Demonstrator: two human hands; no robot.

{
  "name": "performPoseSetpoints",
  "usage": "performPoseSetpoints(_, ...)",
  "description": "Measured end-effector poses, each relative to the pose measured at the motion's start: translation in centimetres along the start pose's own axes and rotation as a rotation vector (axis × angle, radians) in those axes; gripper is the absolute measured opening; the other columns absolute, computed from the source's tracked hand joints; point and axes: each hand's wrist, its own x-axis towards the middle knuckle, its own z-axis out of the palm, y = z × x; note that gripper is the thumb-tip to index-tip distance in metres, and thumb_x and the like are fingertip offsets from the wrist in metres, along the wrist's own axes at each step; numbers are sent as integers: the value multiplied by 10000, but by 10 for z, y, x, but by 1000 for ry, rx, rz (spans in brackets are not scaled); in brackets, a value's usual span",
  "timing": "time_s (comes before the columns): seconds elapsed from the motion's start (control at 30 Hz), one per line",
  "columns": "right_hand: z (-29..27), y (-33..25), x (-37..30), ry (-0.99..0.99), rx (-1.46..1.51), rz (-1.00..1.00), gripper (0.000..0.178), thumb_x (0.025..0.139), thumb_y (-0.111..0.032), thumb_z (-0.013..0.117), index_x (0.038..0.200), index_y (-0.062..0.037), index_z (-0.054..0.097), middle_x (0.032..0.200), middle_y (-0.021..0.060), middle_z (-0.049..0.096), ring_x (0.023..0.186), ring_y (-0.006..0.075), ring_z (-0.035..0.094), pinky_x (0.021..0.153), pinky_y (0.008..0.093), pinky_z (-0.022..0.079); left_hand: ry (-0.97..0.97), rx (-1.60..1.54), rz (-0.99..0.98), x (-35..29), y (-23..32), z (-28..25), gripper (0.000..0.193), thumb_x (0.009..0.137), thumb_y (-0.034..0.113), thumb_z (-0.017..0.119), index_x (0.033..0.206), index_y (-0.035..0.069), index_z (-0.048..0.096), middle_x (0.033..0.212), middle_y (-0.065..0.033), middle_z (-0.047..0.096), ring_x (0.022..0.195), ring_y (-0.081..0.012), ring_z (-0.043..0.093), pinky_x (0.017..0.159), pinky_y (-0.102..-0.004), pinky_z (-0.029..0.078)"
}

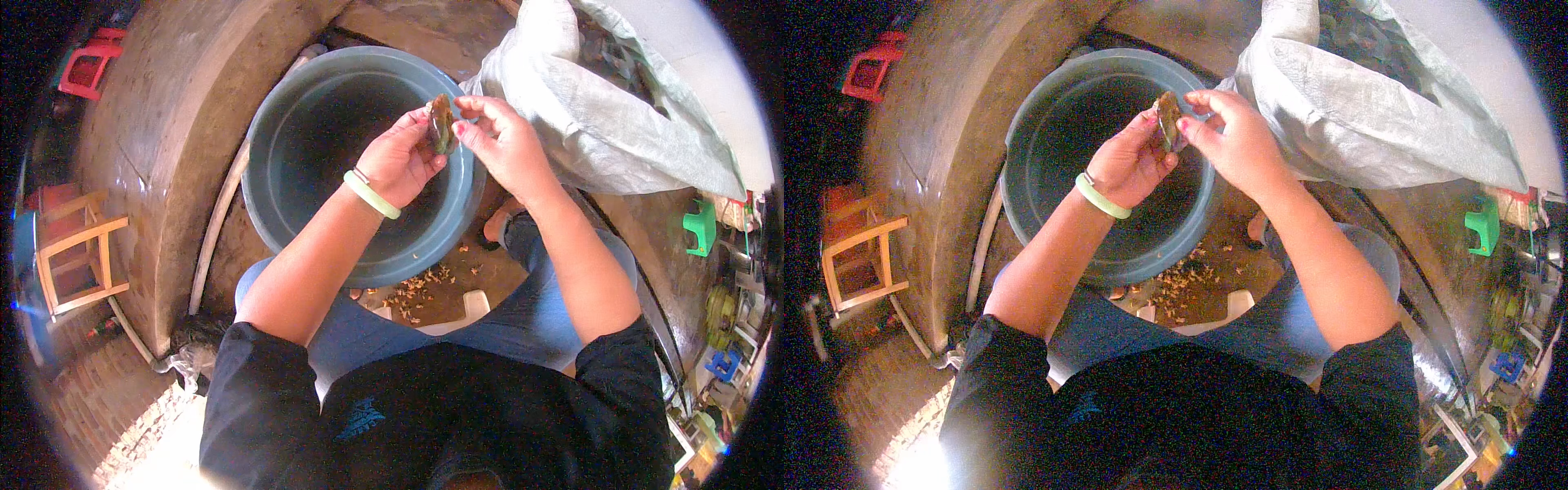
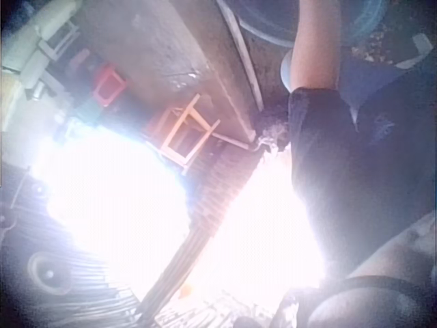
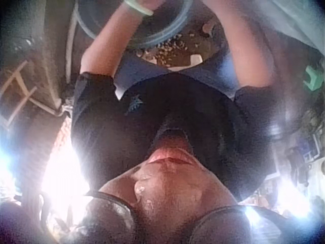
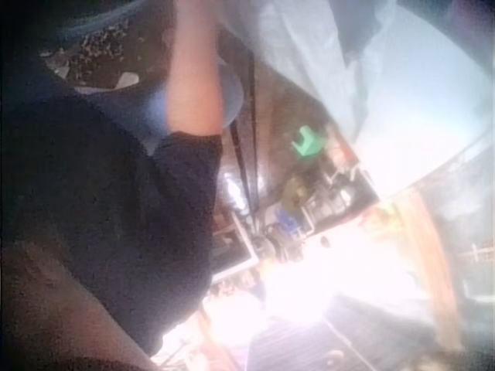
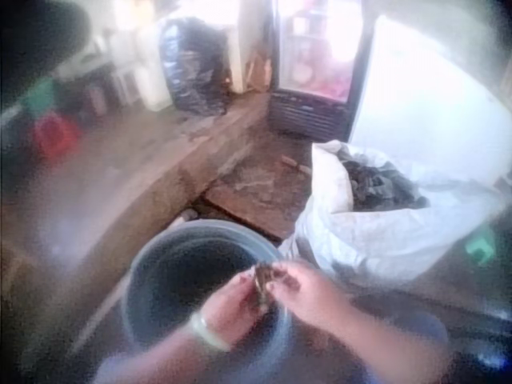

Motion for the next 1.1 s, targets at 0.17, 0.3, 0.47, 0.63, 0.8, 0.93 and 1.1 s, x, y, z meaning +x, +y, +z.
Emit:
performPoseSetpoints(0.17, 3, -13, -4, -64, -65, -12, 356, 797, -188, 675, 1098, -18, 594, 949, 149, 640, 755, 237, 623, 704, 345, 504, 243, 239, 45, -5, -8, 10, 281, 949, 174, 492, 1215, 84, 484, 1062, -67, 612, 899, -175, 620, 775, -324, 544)
performPoseSetpoints(0.3, -1, -15, -4, -96, -197, -50, 410, 783, -180, 680, 1146, -19, 579, 928, 160, 640, 760, 260, 631, 709, 356, 509, 175, 304, 27, -11, -3, 22, 296, 940, 163, 510, 1212, 50, 480, 1088, -84, 609, 920, -194, 628, 813, -337, 542)
performPoseSetpoints(0.47, -9, -25, -7, -211, -227, -72, 473, 774, -39, 646, 1229, 1, 523, 943, 92, 635, 747, 117, 587, 687, 260, 495, 107, 415, 14, -13, 0, 20, 338, 923, 160, 529, 1230, 29, 477, 1108, -96, 607, 966, -200, 625, 838, -315, 536)
performPoseSetpoints(0.63, -14, -28, -5, -311, -59, 198, 497, 788, -7, 610, 1271, -12, 493, 1017, 90, 619, 802, 98, 585, 717, 238, 489, 14, 601, -25, -9, 8, 13, 429, 896, 160, 562, 1272, -6, 443, 1134, -108, 599, 985, -201, 627, 838, -294, 537)
performPoseSetpoints(0.8, -27, -19, -4, -319, 216, 180, 450, 786, -63, 606, 1228, -37, 525, 959, 101, 655, 764, 129, 620, 725, 280, 513, -121, 446, -139, -17, 27, 14, 471, 881, 169, 592, 1284, -12, 429, 1159, -118, 592, 978, -212, 637, 846, -300, 543)
performPoseSetpoints(0.93, -30, -30, -2, -325, 384, 152, 412, 819, -5, 551, 1226, -53, 515, 1000, 77, 637, 783, 96, 599, 726, 264, 504, -171, 330, -120, -17, 28, 11, 458, 882, 165, 594, 1279, 7, 429, 1169, -127, 588, 994, -221, 633, 857, -302, 542)
performPoseSetpoints(1.1, -23, -27, -2, -193, -152, -92, 292, 845, -36, 583, 1134, -38, 544, 953, 77, 620, 788, 113, 601, 707, 265, 500, -31, 447, -17, -14, 19, 14, 435, 892, 148, 565, 1287, 32, 423, 1153, -123, 591, 985, -226, 630, 844, -314, 544)
